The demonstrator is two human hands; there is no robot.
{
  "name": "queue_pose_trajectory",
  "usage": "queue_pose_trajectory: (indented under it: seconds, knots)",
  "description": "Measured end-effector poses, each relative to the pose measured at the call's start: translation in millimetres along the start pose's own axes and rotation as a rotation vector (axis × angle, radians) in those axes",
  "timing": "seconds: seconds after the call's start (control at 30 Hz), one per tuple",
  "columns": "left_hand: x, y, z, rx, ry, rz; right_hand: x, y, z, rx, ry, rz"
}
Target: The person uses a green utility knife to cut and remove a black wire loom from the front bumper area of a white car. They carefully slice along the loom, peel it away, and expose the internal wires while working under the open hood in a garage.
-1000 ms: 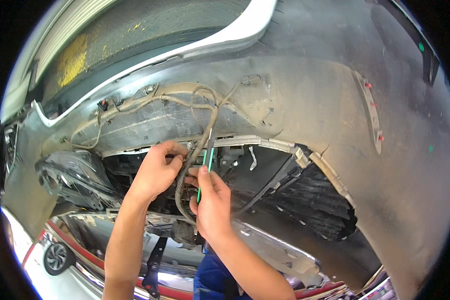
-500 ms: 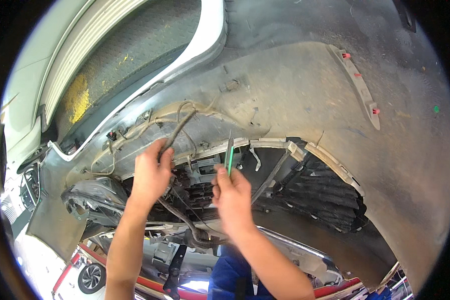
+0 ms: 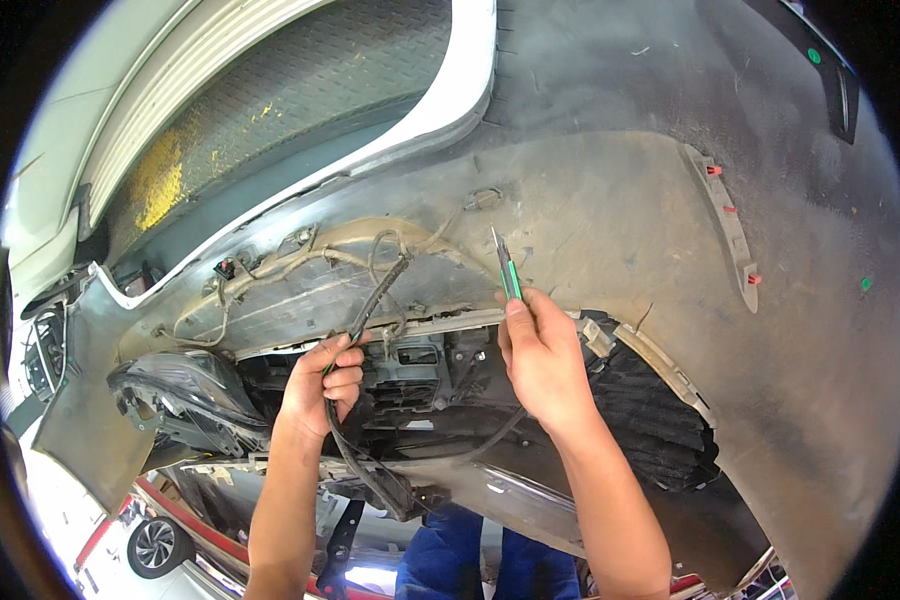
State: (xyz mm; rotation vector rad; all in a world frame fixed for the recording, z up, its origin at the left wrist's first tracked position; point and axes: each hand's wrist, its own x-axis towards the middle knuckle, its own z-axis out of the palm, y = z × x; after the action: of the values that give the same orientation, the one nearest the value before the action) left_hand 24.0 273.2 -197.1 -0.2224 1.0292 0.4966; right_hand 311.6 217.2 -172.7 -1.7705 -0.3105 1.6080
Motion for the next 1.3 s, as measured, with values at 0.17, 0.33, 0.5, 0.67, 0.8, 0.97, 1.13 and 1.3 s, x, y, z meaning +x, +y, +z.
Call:
queue_pose_trajectory:
  seconds: [0.17,0.33,0.5,0.67,0.8,0.97,1.13,1.3]
  knots:
    - [4,-2,-12,0.038,0.031,0.008,24,11,14,-0.542,-0.105,-0.18]
    - [1,11,-4,0.58,0.232,0.172,23,22,36,-0.791,-0.217,-0.534]
    - [-2,33,-7,1.175,0.253,0.354,21,13,42,-1.154,-0.228,-0.775]
    - [1,47,-15,1.132,0.125,0.274,26,0,51,-1.394,-0.277,-1.03]
    - [7,53,-19,1.051,0.11,0.239,36,-8,60,-1.537,-0.305,-1.118]
    - [8,61,-21,0.693,0.082,0.082,49,-19,62,-1.582,-0.336,-1.169]
    - [13,69,-21,0.509,0.032,0.033,55,-31,62,-1.592,-0.397,-1.124]
    - [14,74,-21,0.492,0.044,0.01,62,-36,67,-1.593,-0.426,-1.2]
